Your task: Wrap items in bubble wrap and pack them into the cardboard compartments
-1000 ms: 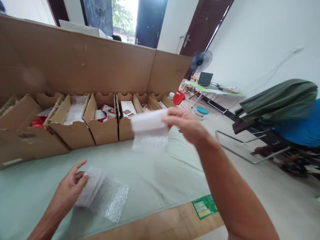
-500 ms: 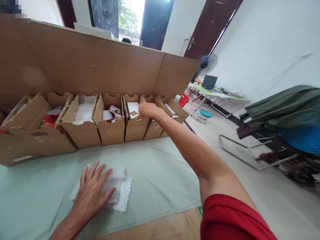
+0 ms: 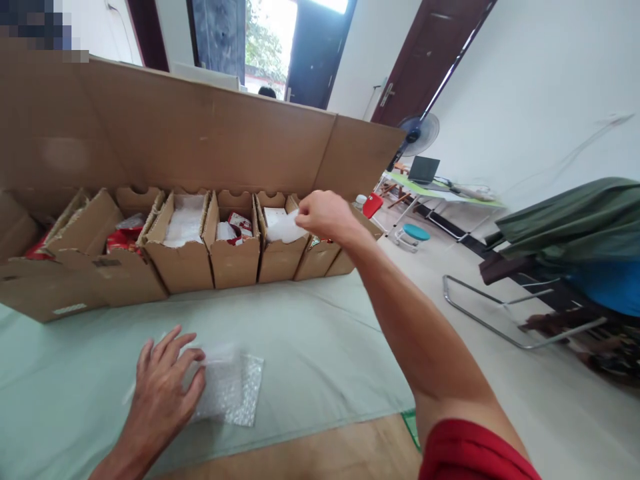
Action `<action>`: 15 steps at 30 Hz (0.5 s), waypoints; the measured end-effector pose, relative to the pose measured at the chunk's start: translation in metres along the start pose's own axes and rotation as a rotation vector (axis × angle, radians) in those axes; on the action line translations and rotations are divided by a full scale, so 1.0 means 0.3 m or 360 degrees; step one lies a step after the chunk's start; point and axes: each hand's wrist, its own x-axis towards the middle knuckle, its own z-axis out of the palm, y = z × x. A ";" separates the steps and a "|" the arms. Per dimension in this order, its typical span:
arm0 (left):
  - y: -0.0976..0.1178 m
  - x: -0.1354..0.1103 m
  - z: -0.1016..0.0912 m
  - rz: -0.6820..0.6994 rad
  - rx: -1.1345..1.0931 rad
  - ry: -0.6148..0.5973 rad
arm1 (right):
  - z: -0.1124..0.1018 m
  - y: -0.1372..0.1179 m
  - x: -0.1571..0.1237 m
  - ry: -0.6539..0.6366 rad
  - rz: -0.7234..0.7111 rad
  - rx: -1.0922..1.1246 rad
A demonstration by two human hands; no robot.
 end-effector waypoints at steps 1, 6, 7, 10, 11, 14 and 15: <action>0.003 -0.002 -0.021 -0.0031 -0.0057 0.0011 | -0.032 0.004 -0.062 0.0133 -0.0045 0.0137; 0.034 0.000 -0.128 -0.0120 -0.0428 0.0233 | 0.061 -0.104 -0.355 -0.0083 -0.0427 0.0846; 0.036 0.001 -0.138 -0.0097 -0.0440 0.0306 | 0.108 -0.138 -0.379 -0.0259 -0.0535 0.0859; 0.015 -0.006 -0.114 0.0092 -0.0234 0.0295 | 0.196 -0.221 -0.328 -0.0459 -0.0706 0.0713; -0.001 -0.014 -0.089 0.0164 -0.0138 0.0201 | 0.198 -0.239 -0.269 -0.0368 -0.0687 0.0646; -0.058 -0.050 0.003 0.0306 0.0092 -0.0063 | 0.160 -0.291 -0.006 0.0039 -0.0577 0.0334; -0.074 -0.064 0.030 0.0319 0.0142 -0.0088 | 0.153 -0.314 0.091 0.0092 -0.0584 0.0189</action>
